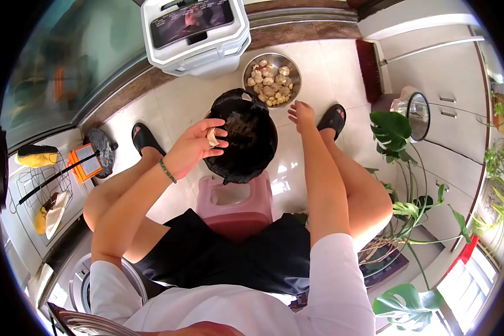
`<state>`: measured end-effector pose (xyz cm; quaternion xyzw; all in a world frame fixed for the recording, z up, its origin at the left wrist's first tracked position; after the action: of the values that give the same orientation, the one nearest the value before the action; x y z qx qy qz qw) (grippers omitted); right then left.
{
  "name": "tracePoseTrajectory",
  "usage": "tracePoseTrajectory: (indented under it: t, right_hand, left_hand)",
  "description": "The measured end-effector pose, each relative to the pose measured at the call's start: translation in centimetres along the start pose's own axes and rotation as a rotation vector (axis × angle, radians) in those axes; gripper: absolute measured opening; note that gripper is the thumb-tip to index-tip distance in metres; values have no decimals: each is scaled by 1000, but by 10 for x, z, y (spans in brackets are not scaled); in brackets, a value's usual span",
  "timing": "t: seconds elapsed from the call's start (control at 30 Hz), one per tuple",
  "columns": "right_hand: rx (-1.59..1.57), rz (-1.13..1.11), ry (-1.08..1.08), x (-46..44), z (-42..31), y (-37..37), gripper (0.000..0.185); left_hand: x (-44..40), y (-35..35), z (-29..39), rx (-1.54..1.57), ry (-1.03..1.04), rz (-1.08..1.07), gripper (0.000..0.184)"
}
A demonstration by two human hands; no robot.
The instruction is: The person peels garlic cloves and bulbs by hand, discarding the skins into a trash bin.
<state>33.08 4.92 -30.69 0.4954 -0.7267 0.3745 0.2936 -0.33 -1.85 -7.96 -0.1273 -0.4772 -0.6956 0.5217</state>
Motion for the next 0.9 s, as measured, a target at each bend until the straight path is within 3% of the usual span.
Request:
tracePoseTrajectory:
  t: [0.17, 0.23, 0.3, 0.33, 0.4, 0.53, 0.6, 0.77, 0.83, 0.9]
  right_hand:
    - [203, -131, -274, 73, -55, -4, 32]
    - [272, -183, -360, 114, -74, -4, 29]
    - [433, -349, -584, 164, -83, 1, 23]
    - [434, -345, -595, 184, -84, 2, 23]
    - [359, -472, -878, 221, -82, 8, 19]
    - [240, -509, -938, 260, -83, 26, 20]
    - [300, -490, -1188, 271, -87, 41, 20]
    - [313, -537, -1130, 261, -86, 45, 16]
    - [338, -618, -939, 259, -86, 45, 13]
    - [361, -651, -956, 264, -94, 48, 11]
  left_hand:
    - [-4, 0, 5, -39, 55, -22, 48]
    - [-3, 7, 7, -76, 70, -141, 45]
    - [3, 15, 12, -90, 87, -163, 45]
    - [4, 20, 13, -93, 93, -190, 45]
    - [10, 30, 16, -64, 93, -198, 46]
    - [13, 36, 12, -58, 161, -240, 46]
    - [10, 30, 8, -49, 193, -231, 42]
    - [10, 19, 7, -34, 358, -244, 46]
    - [10, 17, 8, -204, 406, -213, 49]
    - [8, 16, 8, -267, 409, -184, 48]
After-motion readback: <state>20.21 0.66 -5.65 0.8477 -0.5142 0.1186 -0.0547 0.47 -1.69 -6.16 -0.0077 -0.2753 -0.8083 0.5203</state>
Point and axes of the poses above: each hand's wrist, its own x-axis away from the middle knuckle, its own y-axis out of the palm, z = x × y, the point moved 1 cm from there along -x, towards the middle knuckle, and after that the axes turned 10 degrees about x, right-handed, at the moved point
